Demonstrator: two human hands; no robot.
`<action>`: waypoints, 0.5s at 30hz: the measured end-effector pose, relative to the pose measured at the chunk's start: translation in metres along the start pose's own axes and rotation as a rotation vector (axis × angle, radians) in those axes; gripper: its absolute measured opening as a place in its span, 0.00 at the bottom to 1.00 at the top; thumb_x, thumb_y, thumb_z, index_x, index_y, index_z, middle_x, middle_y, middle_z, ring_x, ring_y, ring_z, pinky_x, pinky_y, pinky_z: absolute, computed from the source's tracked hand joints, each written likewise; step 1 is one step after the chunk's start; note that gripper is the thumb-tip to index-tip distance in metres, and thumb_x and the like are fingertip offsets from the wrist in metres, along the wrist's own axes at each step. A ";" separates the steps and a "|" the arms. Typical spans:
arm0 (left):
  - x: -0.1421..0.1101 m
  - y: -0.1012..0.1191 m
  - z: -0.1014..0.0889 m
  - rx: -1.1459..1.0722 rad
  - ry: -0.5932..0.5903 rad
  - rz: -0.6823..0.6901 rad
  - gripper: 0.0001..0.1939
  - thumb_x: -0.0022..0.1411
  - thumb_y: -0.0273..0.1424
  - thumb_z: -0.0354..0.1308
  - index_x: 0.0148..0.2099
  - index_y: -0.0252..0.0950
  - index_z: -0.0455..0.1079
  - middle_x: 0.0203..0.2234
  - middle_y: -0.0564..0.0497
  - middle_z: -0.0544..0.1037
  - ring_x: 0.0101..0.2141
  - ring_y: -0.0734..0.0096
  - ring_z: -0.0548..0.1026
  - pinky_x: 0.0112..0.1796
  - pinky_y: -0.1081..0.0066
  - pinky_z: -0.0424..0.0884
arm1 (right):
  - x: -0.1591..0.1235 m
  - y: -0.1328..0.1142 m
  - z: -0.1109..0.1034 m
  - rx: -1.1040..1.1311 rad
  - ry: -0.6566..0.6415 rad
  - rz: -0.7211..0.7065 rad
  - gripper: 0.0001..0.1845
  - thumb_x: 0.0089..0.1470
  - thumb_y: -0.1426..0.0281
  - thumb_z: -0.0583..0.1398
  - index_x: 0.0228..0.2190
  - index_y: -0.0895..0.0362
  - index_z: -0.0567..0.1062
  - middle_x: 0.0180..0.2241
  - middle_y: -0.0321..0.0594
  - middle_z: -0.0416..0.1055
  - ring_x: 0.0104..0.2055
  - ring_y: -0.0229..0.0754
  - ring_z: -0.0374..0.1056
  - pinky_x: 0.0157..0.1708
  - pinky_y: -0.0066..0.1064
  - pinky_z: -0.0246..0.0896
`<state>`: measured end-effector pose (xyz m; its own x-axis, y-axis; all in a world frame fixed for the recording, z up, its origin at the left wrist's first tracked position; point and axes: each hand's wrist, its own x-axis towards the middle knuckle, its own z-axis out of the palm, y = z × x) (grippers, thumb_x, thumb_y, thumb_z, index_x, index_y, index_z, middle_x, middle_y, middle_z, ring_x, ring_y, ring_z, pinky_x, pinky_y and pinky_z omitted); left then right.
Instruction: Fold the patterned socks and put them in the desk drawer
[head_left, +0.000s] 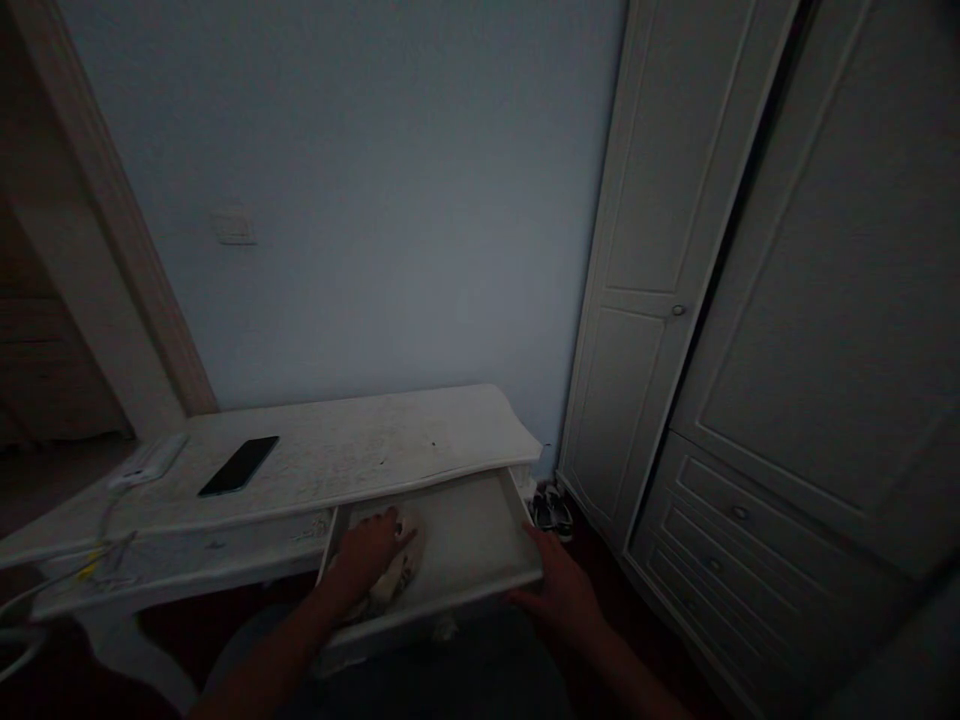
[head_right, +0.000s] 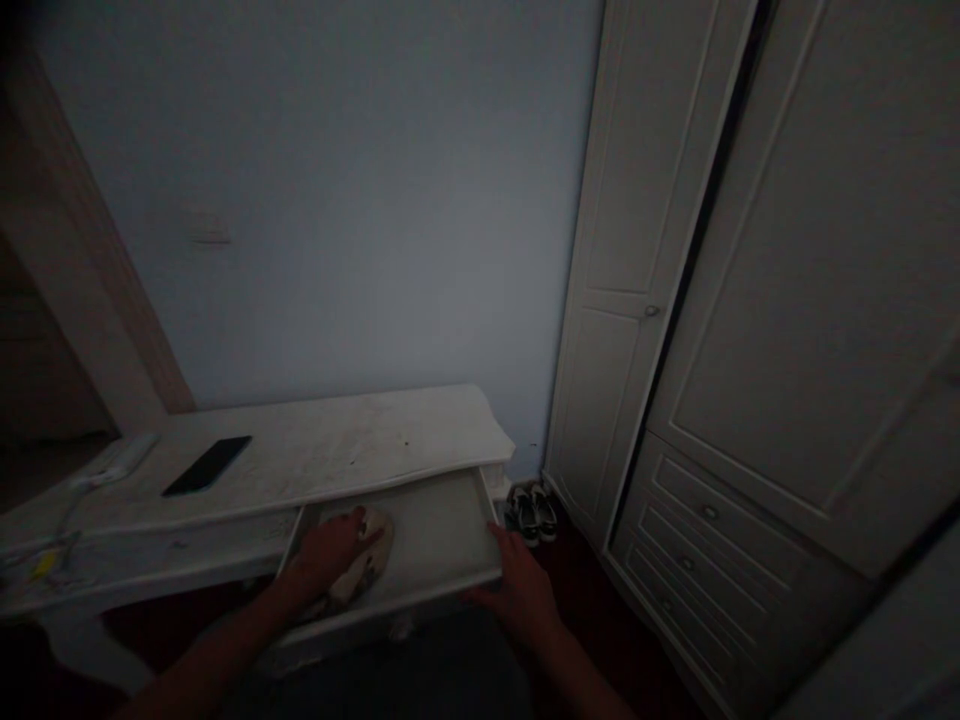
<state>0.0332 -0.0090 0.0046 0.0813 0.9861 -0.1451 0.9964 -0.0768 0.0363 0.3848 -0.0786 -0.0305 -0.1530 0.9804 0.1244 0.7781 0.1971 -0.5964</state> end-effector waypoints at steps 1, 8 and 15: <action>-0.002 0.000 0.002 -0.006 -0.004 0.017 0.30 0.74 0.48 0.42 0.66 0.35 0.67 0.54 0.34 0.81 0.55 0.46 0.79 0.52 0.53 0.73 | 0.000 0.000 0.000 0.000 -0.002 -0.001 0.55 0.48 0.43 0.71 0.70 0.49 0.62 0.66 0.52 0.67 0.66 0.61 0.66 0.63 0.47 0.62; -0.010 -0.010 0.011 -0.046 -0.208 0.188 0.59 0.48 0.47 0.72 0.77 0.41 0.52 0.71 0.36 0.63 0.67 0.43 0.67 0.60 0.56 0.69 | 0.001 0.003 0.002 0.004 0.014 -0.027 0.54 0.51 0.42 0.69 0.70 0.51 0.62 0.66 0.52 0.66 0.66 0.60 0.66 0.63 0.46 0.62; -0.004 -0.010 0.006 -0.100 -0.209 0.203 0.50 0.55 0.34 0.70 0.76 0.43 0.53 0.63 0.42 0.73 0.62 0.52 0.73 0.59 0.63 0.70 | 0.001 0.003 0.003 0.002 0.023 -0.023 0.55 0.48 0.42 0.70 0.70 0.53 0.63 0.65 0.53 0.67 0.65 0.60 0.67 0.62 0.46 0.63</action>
<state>0.0232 -0.0130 -0.0007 0.2918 0.8996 -0.3249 0.9528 -0.2437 0.1809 0.3852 -0.0768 -0.0345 -0.1566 0.9752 0.1563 0.7731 0.2195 -0.5951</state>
